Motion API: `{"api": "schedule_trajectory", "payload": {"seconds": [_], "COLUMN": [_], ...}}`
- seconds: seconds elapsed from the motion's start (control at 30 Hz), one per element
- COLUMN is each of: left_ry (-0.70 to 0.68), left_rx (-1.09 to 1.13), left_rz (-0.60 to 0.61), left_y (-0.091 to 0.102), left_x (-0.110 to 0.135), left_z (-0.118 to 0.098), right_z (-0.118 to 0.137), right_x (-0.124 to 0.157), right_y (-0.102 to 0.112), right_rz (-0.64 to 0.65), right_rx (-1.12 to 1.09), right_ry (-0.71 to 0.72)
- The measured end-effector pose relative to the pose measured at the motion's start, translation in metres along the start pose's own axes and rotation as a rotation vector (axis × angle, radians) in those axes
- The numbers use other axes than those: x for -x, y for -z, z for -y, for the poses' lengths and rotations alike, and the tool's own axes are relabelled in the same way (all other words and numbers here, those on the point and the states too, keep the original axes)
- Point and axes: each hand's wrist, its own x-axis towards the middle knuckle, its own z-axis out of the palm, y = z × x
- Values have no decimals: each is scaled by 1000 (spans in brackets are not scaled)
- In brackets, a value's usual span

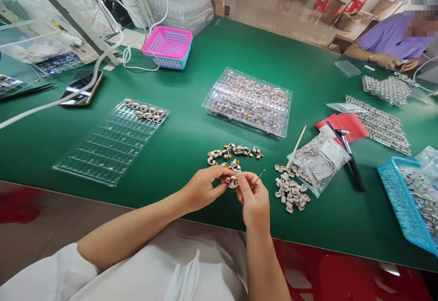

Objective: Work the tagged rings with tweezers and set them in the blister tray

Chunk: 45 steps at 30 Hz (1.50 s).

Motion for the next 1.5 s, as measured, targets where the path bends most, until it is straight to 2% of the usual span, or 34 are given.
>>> {"api": "schedule_trajectory", "payload": {"seconds": [0.3,0.53,0.73,0.83,0.97,1.13,1.2,1.37,1.43,1.5], "left_ry": [-123,79,15,-10,33,106,73,-141,-166,-135], "left_rx": [-117,116,259,246,222,310,285,182,171,189], "left_rz": [-62,-43,18,26,19,50,3,-118,-144,-158], "left_y": [0,2,3,2,3,4,3,4,6,10], "left_x": [2,3,3,4,4,8,11,17,18,18], "left_z": [3,-3,-5,-11,-18,-18,-16,-12,-12,-13], "right_z": [3,3,3,3,5,5,4,1,-1,-2], "right_x": [0,1,3,4,7,11,13,18,20,23], "right_y": [-3,1,5,5,3,1,-1,-10,-11,-8], "right_rz": [-45,-62,-21,9,1,-40,-69,-118,-113,-90], "right_rx": [-101,-95,-140,-147,-144,-139,-123,-102,-78,2], "right_ry": [-11,19,-25,-46,-59,-42,-11,27,46,94]}}
